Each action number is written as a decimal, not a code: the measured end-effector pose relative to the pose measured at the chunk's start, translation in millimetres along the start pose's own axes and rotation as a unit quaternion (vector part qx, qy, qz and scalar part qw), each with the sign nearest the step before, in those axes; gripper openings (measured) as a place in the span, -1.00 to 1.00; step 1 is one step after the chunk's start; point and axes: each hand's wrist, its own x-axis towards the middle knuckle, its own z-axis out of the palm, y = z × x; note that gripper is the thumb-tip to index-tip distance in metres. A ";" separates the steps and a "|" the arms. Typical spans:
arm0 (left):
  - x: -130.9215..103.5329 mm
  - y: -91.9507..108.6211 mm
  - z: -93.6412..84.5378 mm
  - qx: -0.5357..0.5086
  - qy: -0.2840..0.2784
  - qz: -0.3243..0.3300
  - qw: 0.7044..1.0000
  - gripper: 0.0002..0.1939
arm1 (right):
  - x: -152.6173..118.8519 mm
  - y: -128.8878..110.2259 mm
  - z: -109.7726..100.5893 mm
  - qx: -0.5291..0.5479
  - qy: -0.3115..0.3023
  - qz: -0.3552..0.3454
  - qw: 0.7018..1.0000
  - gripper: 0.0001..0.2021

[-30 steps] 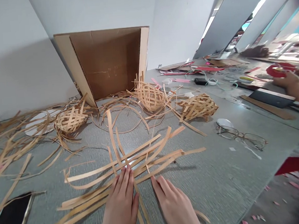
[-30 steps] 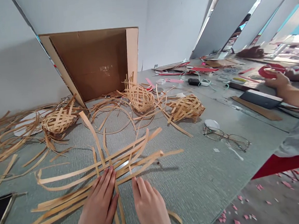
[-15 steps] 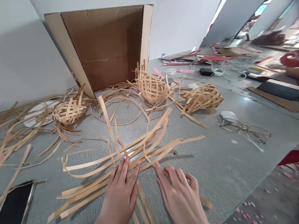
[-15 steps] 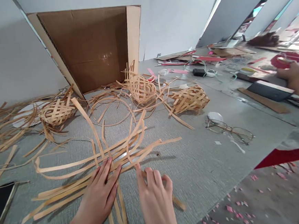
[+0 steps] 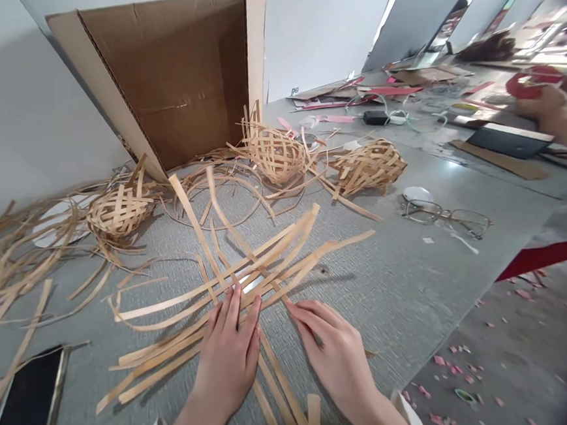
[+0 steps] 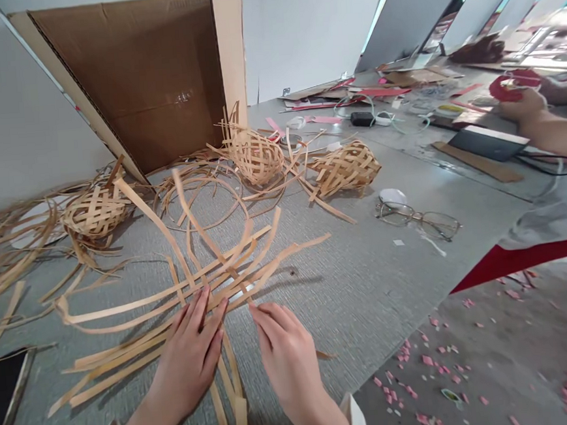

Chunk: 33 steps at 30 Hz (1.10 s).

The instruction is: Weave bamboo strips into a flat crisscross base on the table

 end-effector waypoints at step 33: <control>1.2 2.0 -3.9 -0.026 -0.009 -0.008 1.000 -0.51 | -3.7 -0.7 -1.2 0.106 -0.182 0.101 0.972 -0.63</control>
